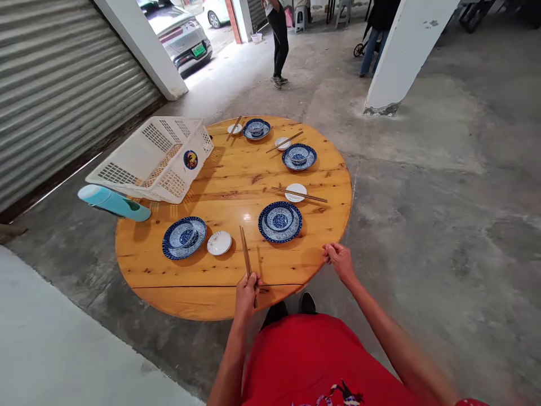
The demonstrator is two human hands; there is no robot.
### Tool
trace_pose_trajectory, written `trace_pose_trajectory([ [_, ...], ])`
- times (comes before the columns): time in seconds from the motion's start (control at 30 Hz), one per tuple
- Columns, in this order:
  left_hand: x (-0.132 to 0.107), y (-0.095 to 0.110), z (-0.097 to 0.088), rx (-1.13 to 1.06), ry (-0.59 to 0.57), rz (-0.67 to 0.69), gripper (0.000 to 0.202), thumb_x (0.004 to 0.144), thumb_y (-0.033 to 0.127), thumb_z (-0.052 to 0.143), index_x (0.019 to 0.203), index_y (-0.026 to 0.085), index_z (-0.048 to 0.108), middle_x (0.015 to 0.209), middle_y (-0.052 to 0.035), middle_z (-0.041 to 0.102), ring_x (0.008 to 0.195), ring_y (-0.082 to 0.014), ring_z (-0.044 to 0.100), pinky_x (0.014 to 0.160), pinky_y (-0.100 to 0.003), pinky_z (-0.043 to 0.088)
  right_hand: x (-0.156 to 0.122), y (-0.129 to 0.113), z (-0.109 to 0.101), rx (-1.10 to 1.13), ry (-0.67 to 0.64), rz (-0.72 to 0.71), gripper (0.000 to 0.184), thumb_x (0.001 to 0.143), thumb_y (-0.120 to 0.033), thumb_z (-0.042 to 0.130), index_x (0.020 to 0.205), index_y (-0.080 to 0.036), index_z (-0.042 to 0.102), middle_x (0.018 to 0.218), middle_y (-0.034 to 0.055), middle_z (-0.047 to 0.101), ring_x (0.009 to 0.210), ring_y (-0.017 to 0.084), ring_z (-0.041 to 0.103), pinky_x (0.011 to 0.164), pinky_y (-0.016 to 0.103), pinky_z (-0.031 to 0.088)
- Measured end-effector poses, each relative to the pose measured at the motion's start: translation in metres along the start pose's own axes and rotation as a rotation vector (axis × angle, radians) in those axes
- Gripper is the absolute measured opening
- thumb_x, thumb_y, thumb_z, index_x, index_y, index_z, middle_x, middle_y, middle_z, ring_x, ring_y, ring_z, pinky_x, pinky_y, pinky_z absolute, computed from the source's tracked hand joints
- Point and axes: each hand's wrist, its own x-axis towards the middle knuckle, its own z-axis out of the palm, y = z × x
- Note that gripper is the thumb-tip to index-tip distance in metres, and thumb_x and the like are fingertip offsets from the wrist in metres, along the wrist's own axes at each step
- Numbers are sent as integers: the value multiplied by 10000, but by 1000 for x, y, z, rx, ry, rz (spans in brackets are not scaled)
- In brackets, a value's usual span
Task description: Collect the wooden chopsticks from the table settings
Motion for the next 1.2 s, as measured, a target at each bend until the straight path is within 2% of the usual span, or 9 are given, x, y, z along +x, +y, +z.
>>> trace_pose_trajectory([
  [0.1, -5, 7, 19, -60, -162, -1, 449, 706, 617, 632, 748, 177, 558, 592, 34, 525, 389, -37, 307, 378, -193, 212, 2, -1, 4, 6, 10, -7, 376, 776, -548, 552, 760, -181, 635, 599, 13, 627, 468, 146, 570, 450, 245, 443],
  [0.2, -3, 14, 30, -64, -242, 28, 442, 738, 616, 613, 747, 179, 552, 590, 32, 532, 384, -40, 311, 375, -198, 209, -13, 7, 11, -55, 7, -3, 366, 780, -539, 538, 741, -186, 625, 599, 10, 622, 463, 150, 569, 451, 249, 431],
  [0.37, 2, 24, 42, -83, -346, 44, 385, 791, 571, 570, 762, 188, 551, 613, 26, 538, 396, -53, 319, 390, -215, 209, -17, 9, 2, -416, 74, -166, 329, 856, -459, 476, 779, -194, 654, 685, 37, 661, 602, 182, 618, 587, 272, 456],
  [0.5, 3, 29, 51, -111, -408, 32, 366, 793, 554, 563, 748, 191, 545, 617, 23, 547, 404, -57, 319, 406, -222, 208, 18, -16, -12, -732, 194, -396, 327, 907, -376, 423, 955, -187, 686, 925, 97, 698, 851, 230, 637, 782, 329, 476],
  [0.63, 3, 33, 64, -156, -431, -16, 384, 777, 573, 581, 764, 190, 553, 610, 28, 550, 397, -56, 320, 395, -220, 207, 68, -42, -17, -921, 173, -567, 328, 928, -316, 418, 1101, -164, 652, 1090, 133, 661, 1041, 266, 581, 949, 399, 431],
  [0.73, 4, 37, 80, -189, -430, -28, 412, 773, 596, 584, 777, 186, 554, 624, 22, 562, 401, -56, 336, 389, -216, 222, 106, -51, -16, -1050, 104, -608, 355, 936, -319, 444, 1185, -133, 615, 1169, 154, 628, 1106, 288, 534, 986, 414, 401],
  [0.93, 13, 54, 140, -270, -295, -17, 420, 786, 603, 572, 812, 185, 548, 677, 20, 574, 408, -45, 347, 382, -202, 219, 181, -59, -8, -1266, -90, -621, 437, 911, -326, 535, 1275, -86, 545, 1280, 215, 563, 1165, 333, 482, 964, 430, 396],
  [1.07, 17, 71, 199, -344, -135, -24, 383, 798, 568, 574, 837, 189, 547, 703, 25, 579, 424, -41, 348, 389, -187, 219, 219, -66, -4, -1412, -356, -606, 327, 944, -339, 496, 1160, -110, 586, 1124, 209, 641, 1062, 321, 568, 862, 392, 436],
  [1.2, 24, 84, 258, -463, 34, -60, 375, 783, 546, 608, 843, 180, 547, 689, 27, 580, 425, -40, 355, 378, -178, 201, 234, -71, -10, -1472, -626, -474, 324, 1010, -334, 344, 1107, -131, 577, 965, 188, 704, 882, 284, 668, 733, 344, 442],
])
